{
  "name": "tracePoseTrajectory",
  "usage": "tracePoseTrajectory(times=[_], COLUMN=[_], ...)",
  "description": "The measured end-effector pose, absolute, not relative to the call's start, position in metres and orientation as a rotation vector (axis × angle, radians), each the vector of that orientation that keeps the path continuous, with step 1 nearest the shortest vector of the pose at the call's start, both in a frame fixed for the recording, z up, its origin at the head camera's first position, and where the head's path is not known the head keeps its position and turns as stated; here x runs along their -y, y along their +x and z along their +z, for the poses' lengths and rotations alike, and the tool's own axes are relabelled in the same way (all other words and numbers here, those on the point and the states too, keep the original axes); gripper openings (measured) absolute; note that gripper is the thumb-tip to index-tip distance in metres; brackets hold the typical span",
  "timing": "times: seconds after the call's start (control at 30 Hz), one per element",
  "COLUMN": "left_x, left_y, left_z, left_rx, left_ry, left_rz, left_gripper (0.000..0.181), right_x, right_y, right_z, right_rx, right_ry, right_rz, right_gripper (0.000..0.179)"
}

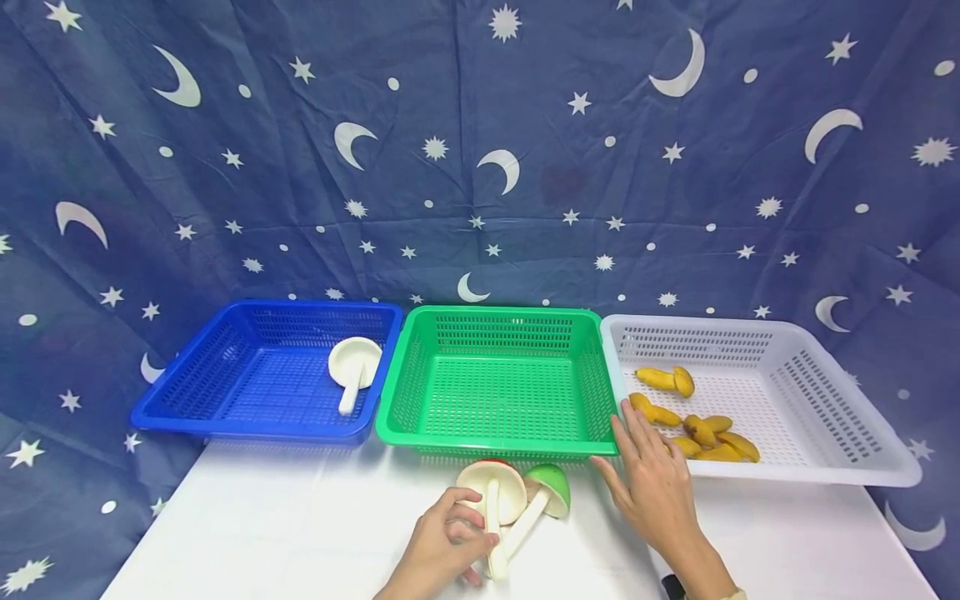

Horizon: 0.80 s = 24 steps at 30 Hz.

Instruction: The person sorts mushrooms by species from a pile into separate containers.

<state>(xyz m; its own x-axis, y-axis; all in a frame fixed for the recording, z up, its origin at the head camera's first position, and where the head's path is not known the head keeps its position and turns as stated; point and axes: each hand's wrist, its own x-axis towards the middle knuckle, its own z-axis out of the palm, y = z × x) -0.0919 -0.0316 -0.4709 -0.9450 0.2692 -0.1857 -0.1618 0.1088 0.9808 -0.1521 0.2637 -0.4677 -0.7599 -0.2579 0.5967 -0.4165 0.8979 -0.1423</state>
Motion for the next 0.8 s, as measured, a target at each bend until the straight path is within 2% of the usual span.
tracePoseTrajectory(times=[0.43,0.8], left_x=[0.042,0.048], left_y=[-0.089,-0.086], left_z=[-0.478,-0.464], left_rx=[-2.140,-2.190], left_ry=[0.256,0.201], left_rz=[1.881,1.940], left_gripper=[0.049,0.049], right_x=[-0.262,-0.263], right_y=[-0.153,-0.152], right_z=[-0.466,-0.468], right_rx=[2.463,2.458], right_ry=[0.479,0.478], right_rz=[0.366,0.366], right_gripper=[0.065,0.065])
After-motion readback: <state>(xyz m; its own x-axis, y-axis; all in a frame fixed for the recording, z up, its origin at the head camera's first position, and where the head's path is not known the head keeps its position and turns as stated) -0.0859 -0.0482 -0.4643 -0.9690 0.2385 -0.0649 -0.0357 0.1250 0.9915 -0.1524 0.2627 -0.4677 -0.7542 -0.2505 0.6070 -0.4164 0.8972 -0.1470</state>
